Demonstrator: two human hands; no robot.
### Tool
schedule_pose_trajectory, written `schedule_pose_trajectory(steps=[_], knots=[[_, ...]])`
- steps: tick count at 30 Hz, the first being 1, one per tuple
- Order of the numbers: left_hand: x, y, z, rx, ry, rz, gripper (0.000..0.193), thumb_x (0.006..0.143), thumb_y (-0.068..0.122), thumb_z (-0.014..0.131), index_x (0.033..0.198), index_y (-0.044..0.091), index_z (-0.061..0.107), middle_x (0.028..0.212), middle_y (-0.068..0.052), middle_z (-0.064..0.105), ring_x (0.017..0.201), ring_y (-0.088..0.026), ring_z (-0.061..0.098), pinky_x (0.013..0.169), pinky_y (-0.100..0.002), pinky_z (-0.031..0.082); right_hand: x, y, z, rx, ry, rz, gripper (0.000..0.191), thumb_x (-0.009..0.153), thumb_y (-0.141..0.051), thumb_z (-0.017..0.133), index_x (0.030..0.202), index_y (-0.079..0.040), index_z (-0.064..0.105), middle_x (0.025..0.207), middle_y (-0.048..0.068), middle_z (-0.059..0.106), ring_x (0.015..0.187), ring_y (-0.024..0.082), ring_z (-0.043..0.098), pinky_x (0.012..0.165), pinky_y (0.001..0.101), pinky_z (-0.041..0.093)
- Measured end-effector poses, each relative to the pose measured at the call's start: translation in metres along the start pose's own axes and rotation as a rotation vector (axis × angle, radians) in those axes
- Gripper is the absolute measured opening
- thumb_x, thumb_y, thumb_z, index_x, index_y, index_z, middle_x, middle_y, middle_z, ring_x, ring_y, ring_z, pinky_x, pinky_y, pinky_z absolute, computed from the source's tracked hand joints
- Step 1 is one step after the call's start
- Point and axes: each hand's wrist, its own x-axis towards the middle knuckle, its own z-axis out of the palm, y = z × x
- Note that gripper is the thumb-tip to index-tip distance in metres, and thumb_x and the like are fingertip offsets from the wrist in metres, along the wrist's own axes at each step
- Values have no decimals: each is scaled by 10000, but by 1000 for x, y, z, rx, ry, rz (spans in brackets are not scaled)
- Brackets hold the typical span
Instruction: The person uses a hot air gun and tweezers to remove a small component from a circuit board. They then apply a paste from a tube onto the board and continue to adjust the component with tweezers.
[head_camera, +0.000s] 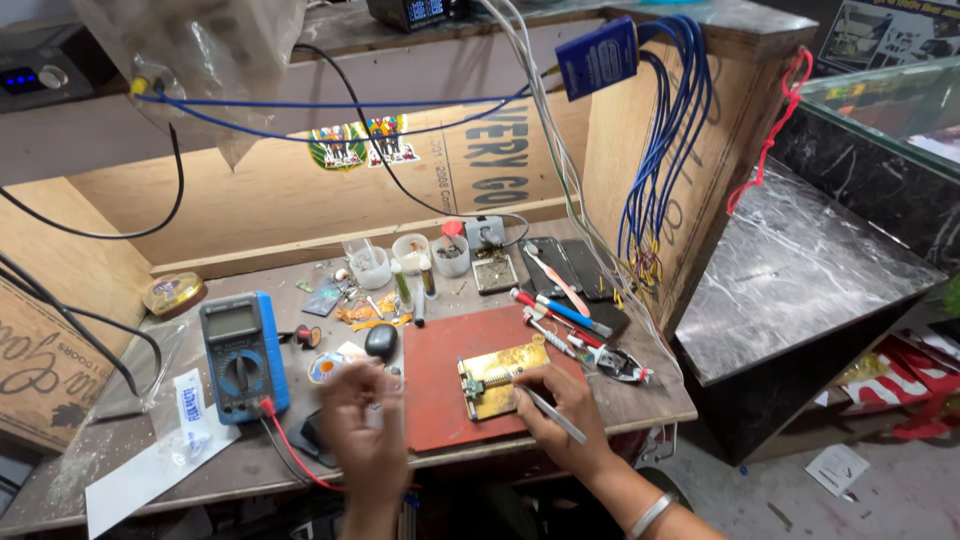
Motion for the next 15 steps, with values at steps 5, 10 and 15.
schedule_pose_trajectory(steps=[5,10,15], knots=[[-39,-13,24,247,-284,110,309,924,58,697,1217,91,604,941,-73,699,844,-180,699,785,-341,577,-8,0,0,-50,20,-10,186,845,-165,763,955,-29,702,846,111,726,765,213,733,695,326,567],[-53,-18,27,308,-358,34,285,906,40,671,1176,97,598,989,-86,678,874,-212,708,594,-306,585,-12,-6,-1,-43,31,-23,180,858,-152,748,987,-32,713,861,102,736,783,219,727,709,329,566],[-57,-19,29,337,-307,110,304,893,15,672,1179,82,596,1018,-92,656,891,-189,670,504,-241,550,-13,-11,-3,-51,32,-15,183,866,-158,750,996,-34,714,872,95,743,786,204,724,706,318,564]])
